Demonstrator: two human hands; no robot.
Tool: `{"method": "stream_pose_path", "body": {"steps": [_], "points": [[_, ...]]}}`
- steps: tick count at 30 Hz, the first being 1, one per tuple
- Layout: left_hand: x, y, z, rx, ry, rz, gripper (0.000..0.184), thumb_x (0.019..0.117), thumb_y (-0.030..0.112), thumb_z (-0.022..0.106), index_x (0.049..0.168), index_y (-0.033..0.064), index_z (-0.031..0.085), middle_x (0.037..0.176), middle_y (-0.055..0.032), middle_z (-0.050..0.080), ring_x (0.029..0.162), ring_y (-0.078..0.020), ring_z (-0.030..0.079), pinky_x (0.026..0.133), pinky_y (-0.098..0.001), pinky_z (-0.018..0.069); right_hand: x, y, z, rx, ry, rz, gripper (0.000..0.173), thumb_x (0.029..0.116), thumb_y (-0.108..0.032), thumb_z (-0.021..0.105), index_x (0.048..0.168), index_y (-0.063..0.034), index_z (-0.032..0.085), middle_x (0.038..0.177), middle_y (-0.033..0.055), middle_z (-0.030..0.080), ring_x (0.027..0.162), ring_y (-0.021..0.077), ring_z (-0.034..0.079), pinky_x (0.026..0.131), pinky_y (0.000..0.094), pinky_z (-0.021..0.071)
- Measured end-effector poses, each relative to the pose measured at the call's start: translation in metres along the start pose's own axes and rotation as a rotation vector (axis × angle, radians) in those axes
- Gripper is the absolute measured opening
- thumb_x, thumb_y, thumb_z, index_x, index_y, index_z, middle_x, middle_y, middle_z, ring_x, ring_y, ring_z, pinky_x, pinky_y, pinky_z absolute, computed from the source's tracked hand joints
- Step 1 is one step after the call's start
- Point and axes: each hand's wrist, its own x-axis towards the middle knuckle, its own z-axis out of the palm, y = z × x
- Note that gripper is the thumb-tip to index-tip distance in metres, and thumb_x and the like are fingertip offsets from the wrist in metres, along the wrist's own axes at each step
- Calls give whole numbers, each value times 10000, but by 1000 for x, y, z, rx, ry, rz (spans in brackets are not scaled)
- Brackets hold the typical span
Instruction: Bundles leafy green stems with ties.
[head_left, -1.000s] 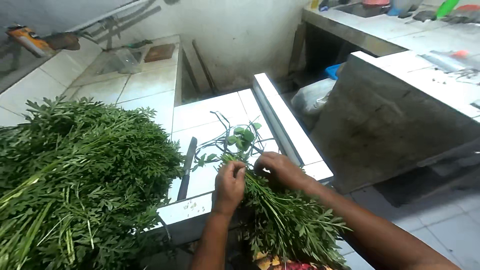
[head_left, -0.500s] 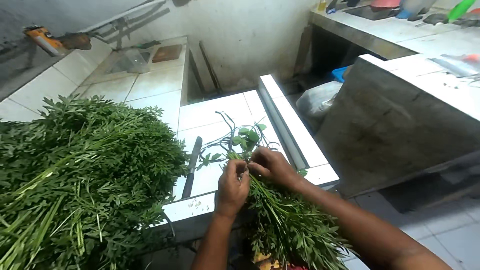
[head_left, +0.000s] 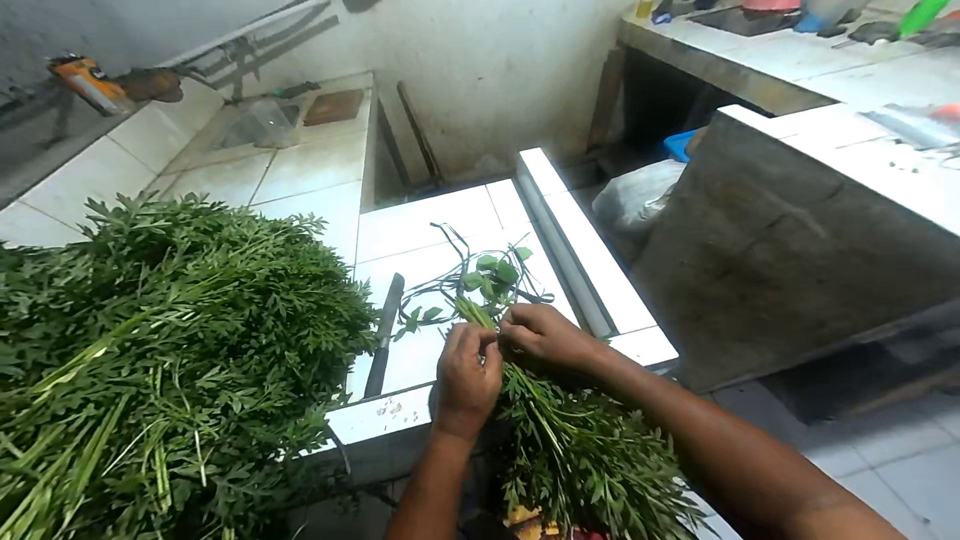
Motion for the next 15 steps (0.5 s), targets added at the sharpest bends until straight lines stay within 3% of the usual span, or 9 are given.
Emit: {"method": "stream_pose_path", "body": {"steps": [4,9,11,15], "points": [[2,6,-7,1,-103,-68,189,900,202,713,1039,76,734,1045,-34,679,887,-74,676,784,-251,613,0,3,0,127,-52,59,267,1048,-273,486,939,-108,666,761,-1,600,688,87,578,645,302,493],[9,7,-10,127,-147,11,146,975,213,634,964,111,739,943,-15,655,859,-104,645,783,-286,579,-2,0,-6,240,-67,80,239,1053,-300,539,975,-123,679,803,-18,627,721,65,586,673,274,494],[11,2,-12,131,-171,32,158,963,189,597,906,98,713,877,-18,643,794,-112,637,727,-301,574,-3,6,-13,152,-20,34,226,1045,-297,587,1044,-107,709,881,-1,690,788,76,648,750,294,557],[1,-10,-12,168,-261,-8,155,941,178,575,876,96,689,853,-18,630,772,-115,629,696,-311,567,-8,30,-15,-237,108,79,227,1028,-292,581,1025,-104,708,917,55,686,853,187,673,821,437,576]]}}
